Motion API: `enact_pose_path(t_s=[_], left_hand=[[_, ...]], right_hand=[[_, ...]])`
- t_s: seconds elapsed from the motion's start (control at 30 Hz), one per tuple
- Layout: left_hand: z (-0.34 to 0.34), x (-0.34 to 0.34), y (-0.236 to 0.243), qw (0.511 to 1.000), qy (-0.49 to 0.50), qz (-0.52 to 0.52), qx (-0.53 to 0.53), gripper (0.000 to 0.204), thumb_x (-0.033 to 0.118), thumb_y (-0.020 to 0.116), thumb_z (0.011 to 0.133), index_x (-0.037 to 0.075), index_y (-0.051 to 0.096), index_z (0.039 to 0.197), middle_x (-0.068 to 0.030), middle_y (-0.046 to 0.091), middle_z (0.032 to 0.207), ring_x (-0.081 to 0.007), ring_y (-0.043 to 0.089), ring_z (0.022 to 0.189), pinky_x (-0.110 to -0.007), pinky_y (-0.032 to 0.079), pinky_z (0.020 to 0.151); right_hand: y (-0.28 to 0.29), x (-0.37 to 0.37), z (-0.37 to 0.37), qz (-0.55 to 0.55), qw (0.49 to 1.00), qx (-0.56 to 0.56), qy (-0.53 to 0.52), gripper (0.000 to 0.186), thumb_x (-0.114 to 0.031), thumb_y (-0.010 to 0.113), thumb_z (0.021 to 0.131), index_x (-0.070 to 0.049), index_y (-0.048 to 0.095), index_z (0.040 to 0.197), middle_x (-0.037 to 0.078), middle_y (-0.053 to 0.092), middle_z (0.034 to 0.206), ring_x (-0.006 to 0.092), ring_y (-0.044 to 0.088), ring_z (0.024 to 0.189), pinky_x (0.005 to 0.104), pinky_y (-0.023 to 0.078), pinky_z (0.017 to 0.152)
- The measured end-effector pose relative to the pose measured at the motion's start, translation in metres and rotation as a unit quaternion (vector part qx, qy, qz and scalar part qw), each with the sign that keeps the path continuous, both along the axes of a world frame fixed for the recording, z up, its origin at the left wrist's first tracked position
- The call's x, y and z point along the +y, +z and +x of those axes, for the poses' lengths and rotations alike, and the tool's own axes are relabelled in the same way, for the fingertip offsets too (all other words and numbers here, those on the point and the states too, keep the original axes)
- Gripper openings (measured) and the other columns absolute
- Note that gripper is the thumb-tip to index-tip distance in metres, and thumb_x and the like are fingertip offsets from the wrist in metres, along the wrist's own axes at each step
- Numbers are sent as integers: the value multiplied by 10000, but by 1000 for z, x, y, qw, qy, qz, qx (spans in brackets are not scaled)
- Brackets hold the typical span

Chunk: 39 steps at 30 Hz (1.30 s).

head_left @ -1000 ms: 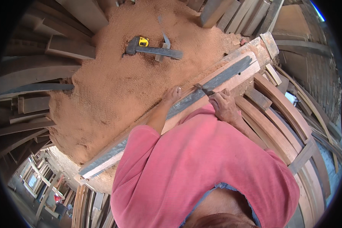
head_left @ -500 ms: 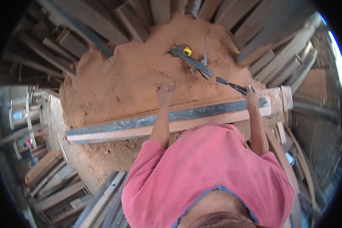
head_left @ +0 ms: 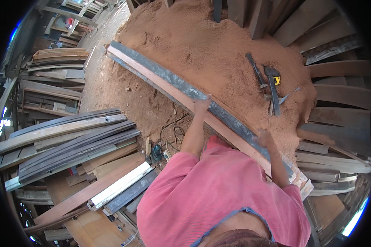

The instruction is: The person uses a chisel and hammer to carve and shape a long wooden plank on a workbench. They repeatedly position the chisel, strike it with the hammer, and inspect the wood's surface, removing shavings and adjusting the plank's orientation throughout the process.

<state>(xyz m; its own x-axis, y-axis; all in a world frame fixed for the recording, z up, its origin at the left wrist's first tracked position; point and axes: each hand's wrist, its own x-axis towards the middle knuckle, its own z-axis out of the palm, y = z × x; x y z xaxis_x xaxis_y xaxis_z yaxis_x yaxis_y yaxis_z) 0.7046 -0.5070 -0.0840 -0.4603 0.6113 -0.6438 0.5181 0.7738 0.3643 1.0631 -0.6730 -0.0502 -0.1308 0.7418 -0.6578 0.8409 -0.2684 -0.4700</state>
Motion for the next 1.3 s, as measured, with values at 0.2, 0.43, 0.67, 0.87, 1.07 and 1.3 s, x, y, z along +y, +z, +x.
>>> enact_pose_path(t_s=[0.2,0.43,0.67,0.87,1.07,1.3], left_hand=[[34,28,43,986,-97,-117,67,1261,705,640,846,-135,27,1559,-288,342,1579,-385,467,1407,-480,464,1099],[14,31,34,975,-163,-104,107,1167,655,670,842,-116,158,1553,-251,396,1552,-371,494,1370,-459,463,1091],[19,22,50,993,-96,-53,32,1126,541,715,847,-213,170,1481,-225,682,1134,-272,726,722,-343,606,697],[-5,5,28,997,-65,29,-31,1163,471,736,849,-253,60,1459,-223,714,927,-245,712,647,-321,597,594],[-14,-4,18,992,-56,66,-95,1185,431,742,837,-253,9,1467,-210,714,893,-246,713,653,-331,599,594],[-12,-2,8,990,-80,73,-86,1191,475,727,835,-280,35,1442,-193,713,875,-261,712,644,-331,595,612]], right_hand=[[1,-61,-21,80,987,-137,-16,740,-273,859,781,34,455,1320,301,490,1325,460,494,1267,516,474,1019],[2,-54,-25,88,984,-150,-23,725,-270,873,767,72,474,1267,294,525,1278,426,538,1221,476,491,996],[-18,-70,-25,142,974,-162,-72,689,-272,867,758,55,513,1251,290,578,1206,433,559,1181,483,489,950],[-14,-76,-37,151,972,-159,-84,573,-235,852,751,-19,578,1205,269,568,1220,453,552,1175,526,476,954],[-9,-82,-49,181,956,-216,-82,452,-213,833,766,-45,615,1125,241,580,1173,427,566,1119,516,457,922],[2,-71,-37,139,974,-173,-48,491,-232,844,755,-27,641,1153,258,632,1165,429,604,1128,511,491,931]])
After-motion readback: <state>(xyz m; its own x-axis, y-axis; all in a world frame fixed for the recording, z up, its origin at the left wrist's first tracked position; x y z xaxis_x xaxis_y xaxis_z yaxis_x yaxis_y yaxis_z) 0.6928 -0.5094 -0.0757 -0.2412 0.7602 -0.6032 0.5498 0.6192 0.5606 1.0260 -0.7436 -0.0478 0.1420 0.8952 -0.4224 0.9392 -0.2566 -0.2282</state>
